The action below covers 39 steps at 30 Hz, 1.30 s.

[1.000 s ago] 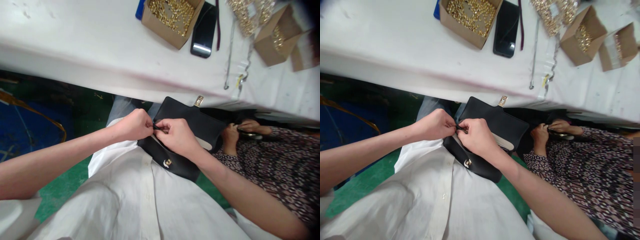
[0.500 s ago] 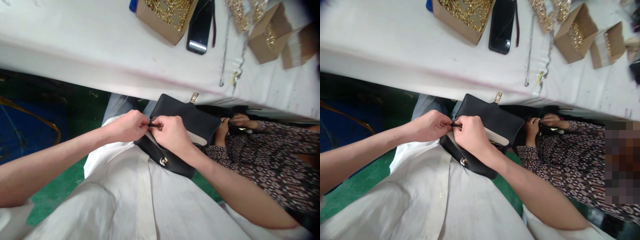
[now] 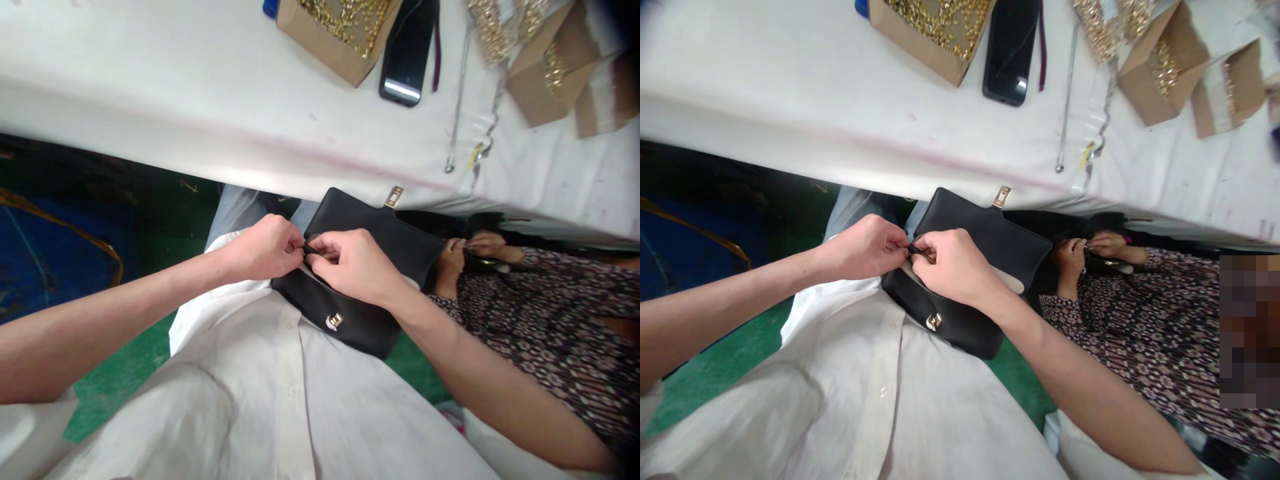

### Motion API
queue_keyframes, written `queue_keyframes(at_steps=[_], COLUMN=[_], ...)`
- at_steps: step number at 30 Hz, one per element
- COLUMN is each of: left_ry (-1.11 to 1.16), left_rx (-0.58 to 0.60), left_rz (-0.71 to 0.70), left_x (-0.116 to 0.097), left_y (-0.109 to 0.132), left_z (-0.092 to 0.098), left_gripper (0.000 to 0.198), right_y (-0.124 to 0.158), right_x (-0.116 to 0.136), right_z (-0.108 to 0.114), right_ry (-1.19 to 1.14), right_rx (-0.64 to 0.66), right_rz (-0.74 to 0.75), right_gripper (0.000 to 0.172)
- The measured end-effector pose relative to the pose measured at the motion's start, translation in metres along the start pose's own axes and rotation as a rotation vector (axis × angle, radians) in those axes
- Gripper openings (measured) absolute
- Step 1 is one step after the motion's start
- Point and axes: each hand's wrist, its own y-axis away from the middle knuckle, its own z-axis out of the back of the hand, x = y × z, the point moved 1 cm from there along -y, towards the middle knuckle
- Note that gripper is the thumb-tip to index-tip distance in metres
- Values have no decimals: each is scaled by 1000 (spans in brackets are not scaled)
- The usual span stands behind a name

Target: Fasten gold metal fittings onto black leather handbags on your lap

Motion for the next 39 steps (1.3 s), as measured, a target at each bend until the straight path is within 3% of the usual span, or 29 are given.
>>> queue_keyframes(at_steps=[12,19,24,28,33,39], left_ry=[-31,-21,43,-74,-384,-612], left_rx=[-47,-64,-140,-254,-121,77], left_rz=[7,-16,47,-56,-36,-14], left_x=[-1,-3,3,-7,-37,-66], left_y=[1,2,8,12,6,-10], left_z=[-5,-7,-9,-5,4,13], left_gripper=[21,23,9,40,36,31], right_y=[0,4,2,1,2,8], right_x=[6,13,-1,-12,-12,-11], right_z=[-4,-11,-2,2,1,5], right_ry=[293,388,108,-172,-112,-14], right_rx=[-59,-109,-11,67,-4,-53], right_rz=[105,83,54,3,-18,-48], right_gripper=[15,15,15,12,4,13])
